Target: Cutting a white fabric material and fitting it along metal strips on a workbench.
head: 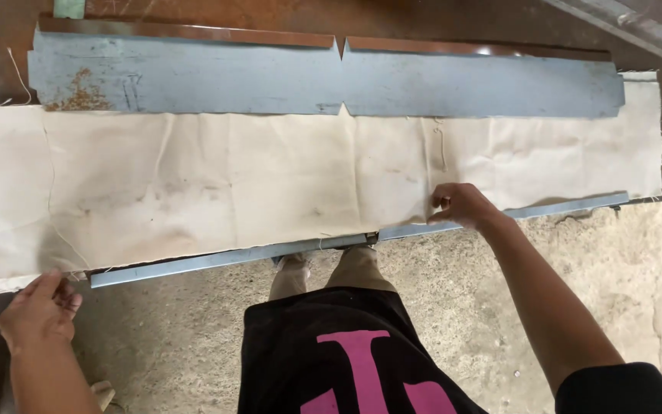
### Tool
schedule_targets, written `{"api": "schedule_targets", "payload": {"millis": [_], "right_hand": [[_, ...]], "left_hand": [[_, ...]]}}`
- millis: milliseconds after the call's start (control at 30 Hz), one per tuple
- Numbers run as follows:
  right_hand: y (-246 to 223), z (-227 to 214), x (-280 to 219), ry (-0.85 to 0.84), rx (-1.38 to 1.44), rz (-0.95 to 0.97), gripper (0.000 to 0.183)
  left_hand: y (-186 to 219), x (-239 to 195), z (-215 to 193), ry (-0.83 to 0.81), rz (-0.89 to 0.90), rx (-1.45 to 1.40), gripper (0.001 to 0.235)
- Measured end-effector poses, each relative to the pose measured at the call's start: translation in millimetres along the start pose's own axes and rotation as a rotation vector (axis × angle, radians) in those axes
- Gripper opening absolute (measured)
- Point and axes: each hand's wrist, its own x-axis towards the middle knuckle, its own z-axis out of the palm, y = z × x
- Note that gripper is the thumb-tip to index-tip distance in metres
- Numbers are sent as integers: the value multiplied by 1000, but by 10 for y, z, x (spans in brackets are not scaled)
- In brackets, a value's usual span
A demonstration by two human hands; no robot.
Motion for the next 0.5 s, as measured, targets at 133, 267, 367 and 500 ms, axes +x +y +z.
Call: {"api": "schedule_targets", "payload": {"millis": [133, 267, 367, 500], "right_hand": [[8, -10, 33, 13, 69, 27, 26], [-25, -25, 115, 10, -9, 51, 25], [109, 26, 116, 48, 17, 39, 29], [269, 90, 130, 155, -54, -85, 41]], "left_hand": [[-170, 384, -105, 21, -99, -113, 8], [-35, 389, -100, 11, -202, -218, 16], [267, 115, 29, 74, -94, -190, 7], [529, -223, 225, 63, 127, -189, 7]]}}
